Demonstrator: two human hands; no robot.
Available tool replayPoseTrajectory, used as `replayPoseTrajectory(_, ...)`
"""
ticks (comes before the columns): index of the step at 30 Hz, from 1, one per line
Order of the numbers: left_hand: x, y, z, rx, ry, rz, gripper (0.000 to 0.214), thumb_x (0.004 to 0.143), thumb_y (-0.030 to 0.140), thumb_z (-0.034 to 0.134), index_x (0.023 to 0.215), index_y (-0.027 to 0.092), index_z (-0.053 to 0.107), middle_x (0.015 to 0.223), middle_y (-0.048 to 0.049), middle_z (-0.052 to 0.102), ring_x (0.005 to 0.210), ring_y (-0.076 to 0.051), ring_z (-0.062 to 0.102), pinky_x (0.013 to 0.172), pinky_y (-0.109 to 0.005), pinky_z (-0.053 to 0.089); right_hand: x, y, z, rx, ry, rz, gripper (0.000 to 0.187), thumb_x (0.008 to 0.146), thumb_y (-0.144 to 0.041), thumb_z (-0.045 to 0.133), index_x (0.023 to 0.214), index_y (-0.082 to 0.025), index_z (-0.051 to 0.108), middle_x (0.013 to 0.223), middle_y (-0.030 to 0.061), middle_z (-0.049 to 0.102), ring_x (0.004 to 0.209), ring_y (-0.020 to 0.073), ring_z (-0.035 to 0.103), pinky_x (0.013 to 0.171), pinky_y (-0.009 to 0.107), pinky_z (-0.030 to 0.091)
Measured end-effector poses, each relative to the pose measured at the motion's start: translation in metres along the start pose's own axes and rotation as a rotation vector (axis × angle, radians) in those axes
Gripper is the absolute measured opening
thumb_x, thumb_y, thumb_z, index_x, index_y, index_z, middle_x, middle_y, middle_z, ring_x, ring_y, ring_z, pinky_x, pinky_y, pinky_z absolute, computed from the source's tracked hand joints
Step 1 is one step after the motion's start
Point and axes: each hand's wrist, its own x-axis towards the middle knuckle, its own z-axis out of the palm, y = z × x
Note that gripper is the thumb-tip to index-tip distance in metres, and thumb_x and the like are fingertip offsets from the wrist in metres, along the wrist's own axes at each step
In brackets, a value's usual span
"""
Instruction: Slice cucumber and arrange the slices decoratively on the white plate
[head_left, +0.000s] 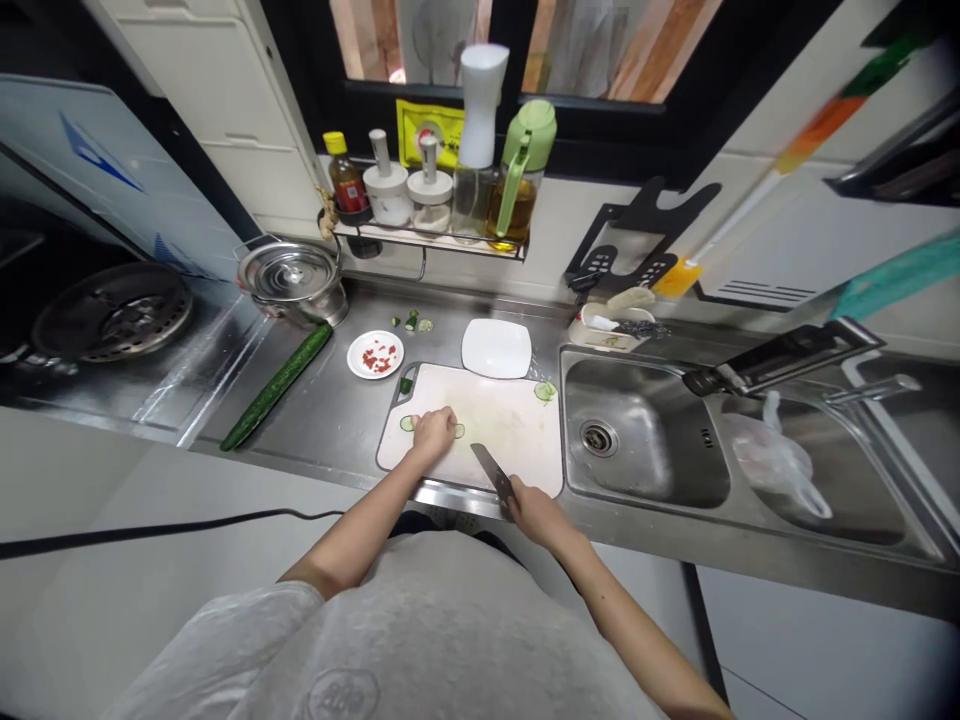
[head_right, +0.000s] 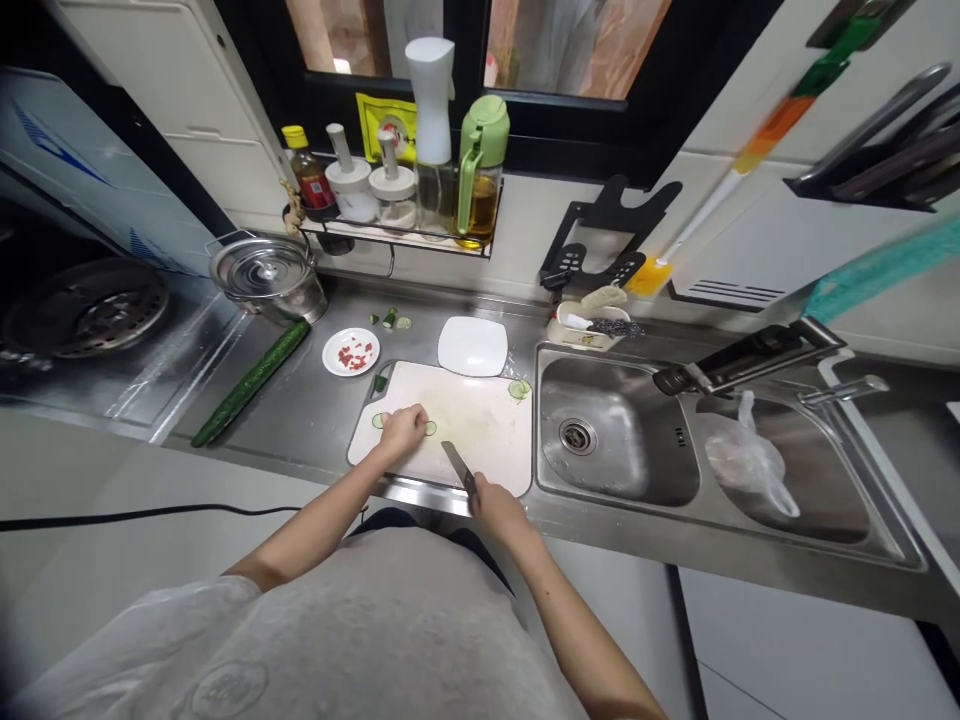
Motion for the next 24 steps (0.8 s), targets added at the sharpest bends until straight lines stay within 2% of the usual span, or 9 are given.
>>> replayPoseTrajectory(7, -0.011, -0.032, -0.02, -0.159, 0.068, -0.13, 0.009, 0.081, 0.029, 0.057, 0.088, 0.025, 0.061, 0.092, 0.0022, 0.071, 0.088, -0.016, 0.061, 0.09, -0.036, 0.033, 0.005, 0.003, 0.001, 0.016, 0.007, -0.005, 0.025, 0.093, -0.02, 0.034, 0.115, -0.016, 0.047, 0.096, 0.0115, 0.066, 0.086, 0.0205, 0.061, 0.062, 0.026, 0.028)
replayPoseTrajectory(14, -0.013, -0.069, -0.036, -0.165, 0.117, -0.294, 0.011, 0.079, 0.028, 0.059, 0.089, 0.024, 0.061, 0.091, 0.0011, 0.071, 0.091, -0.018, 0.062, 0.087, -0.036, 0.036, 0.008, 0.006, 0.005, 0.002, 0.029, -0.023, 0.023, 0.093, -0.02, 0.035, 0.113, -0.016, 0.047, 0.096, 0.0117, 0.067, 0.084, 0.0205, 0.061, 0.062, 0.026, 0.026)
replayPoseTrajectory(20, -0.011, -0.081, -0.032, -0.075, 0.168, -0.31, 0.013, 0.08, 0.025, 0.056, 0.09, 0.027, 0.063, 0.094, -0.001, 0.071, 0.097, -0.022, 0.061, 0.089, -0.039, 0.034, 0.007, 0.006, 0.004, -0.009, 0.03, -0.018, 0.024, 0.093, -0.02, 0.035, 0.114, -0.016, 0.047, 0.095, 0.0117, 0.067, 0.084, 0.0208, 0.061, 0.062, 0.027, 0.026)
replayPoseTrajectory(24, -0.002, -0.08, -0.034, -0.064, 0.232, -0.316, 0.027, 0.079, 0.033, 0.057, 0.106, 0.03, 0.061, 0.107, -0.0046, 0.067, 0.106, -0.027, 0.057, 0.091, -0.042, 0.034, 0.008, 0.008, 0.006, 0.011, 0.051, -0.031, 0.023, 0.093, -0.021, 0.036, 0.113, -0.016, 0.047, 0.094, 0.0106, 0.067, 0.083, 0.0202, 0.061, 0.061, 0.026, 0.026)
